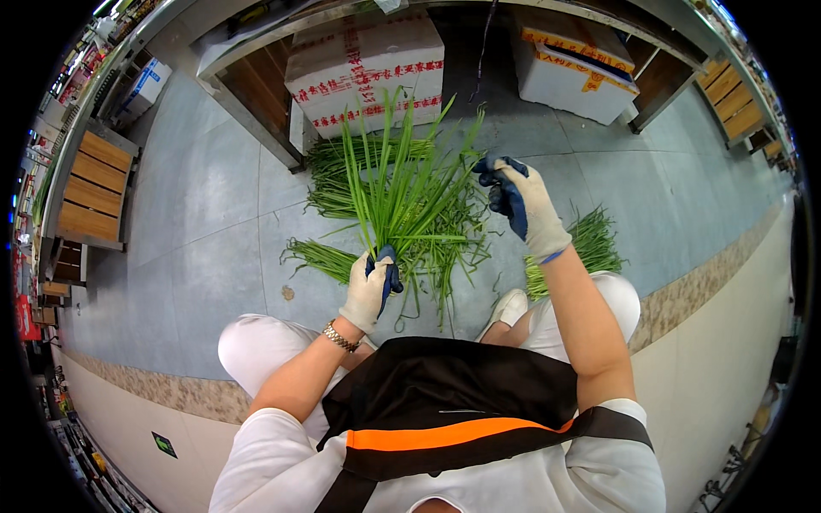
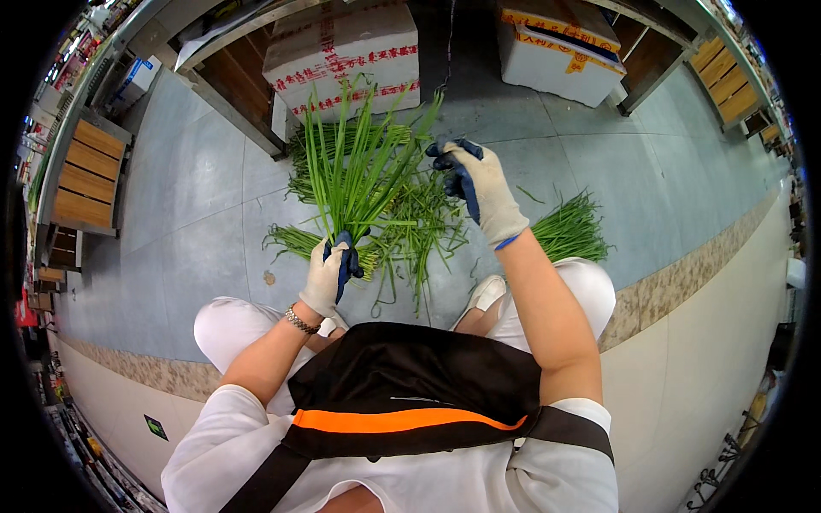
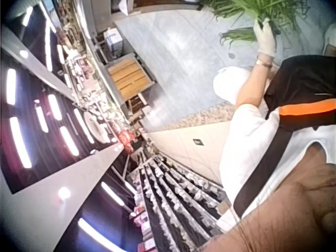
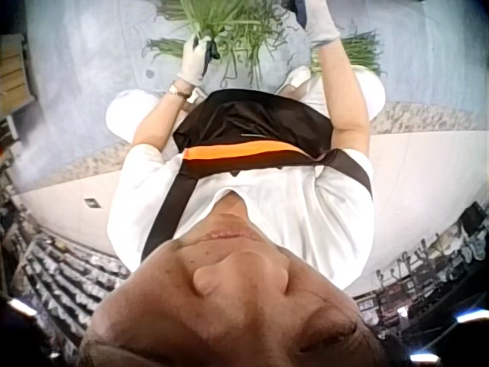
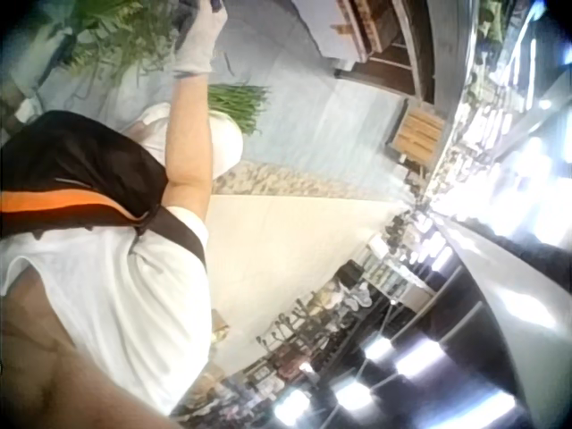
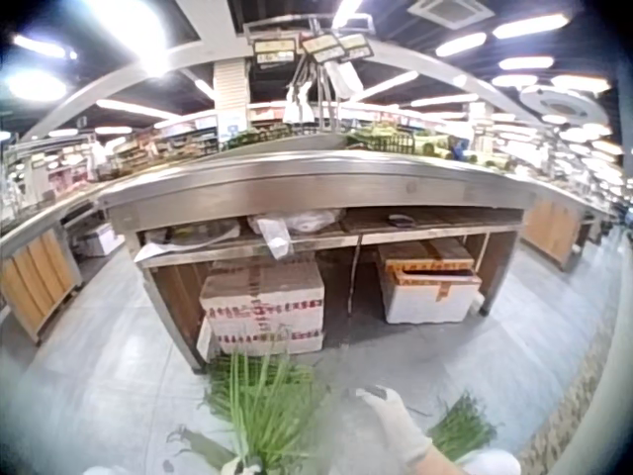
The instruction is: The person sits on the floor and trims the ends of green vegetable stalks, likely chives or scallions. They hold a bundle in their left hand and use a small knife in their right hand to cut the stalks, then place the trimmed bundles on the floor.
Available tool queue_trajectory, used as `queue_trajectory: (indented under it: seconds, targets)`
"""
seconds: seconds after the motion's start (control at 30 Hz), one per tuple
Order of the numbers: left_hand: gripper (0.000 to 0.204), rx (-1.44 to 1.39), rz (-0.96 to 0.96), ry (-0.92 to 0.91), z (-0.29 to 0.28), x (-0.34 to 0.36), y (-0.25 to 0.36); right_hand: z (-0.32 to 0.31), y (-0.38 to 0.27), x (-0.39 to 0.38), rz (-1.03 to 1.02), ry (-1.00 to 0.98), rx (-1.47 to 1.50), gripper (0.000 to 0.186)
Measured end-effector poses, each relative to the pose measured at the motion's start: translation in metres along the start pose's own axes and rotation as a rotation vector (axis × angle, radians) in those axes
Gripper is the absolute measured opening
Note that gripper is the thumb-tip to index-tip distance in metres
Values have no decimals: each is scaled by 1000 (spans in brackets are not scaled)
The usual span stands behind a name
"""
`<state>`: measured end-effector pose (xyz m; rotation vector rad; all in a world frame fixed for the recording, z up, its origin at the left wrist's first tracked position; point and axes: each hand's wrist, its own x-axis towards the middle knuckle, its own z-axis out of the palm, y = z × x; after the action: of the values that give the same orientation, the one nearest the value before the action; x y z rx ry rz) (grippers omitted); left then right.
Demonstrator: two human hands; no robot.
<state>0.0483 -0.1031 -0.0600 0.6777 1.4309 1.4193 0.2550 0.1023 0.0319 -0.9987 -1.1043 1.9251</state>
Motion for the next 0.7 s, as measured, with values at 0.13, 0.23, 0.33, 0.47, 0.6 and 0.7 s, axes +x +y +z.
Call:
queue_trajectory:
  seconds: [0.13,0.23,0.33,0.47,0.6,0.7]
  targets:
    - [17,99,59,-14,-2,3,-9,-5,21,8,-32,-85,99,13]
    - [16,152,74,28,-2,2,-14,7,20,5,39,-9,186,10]
    - [16,154,34,-11,4,-1,-1,14,17,-1,93,0,335,9]
    - [15,66,7,-24,12,-2,-1,10,30,3,127,-156,571,7]
    - [14,56,-13,-14,21,-5,8,3,40,7,115,-175,607,8]
    - [14,5,-23,-14,15,-3,2,13,25,2,41,-50,395,10]
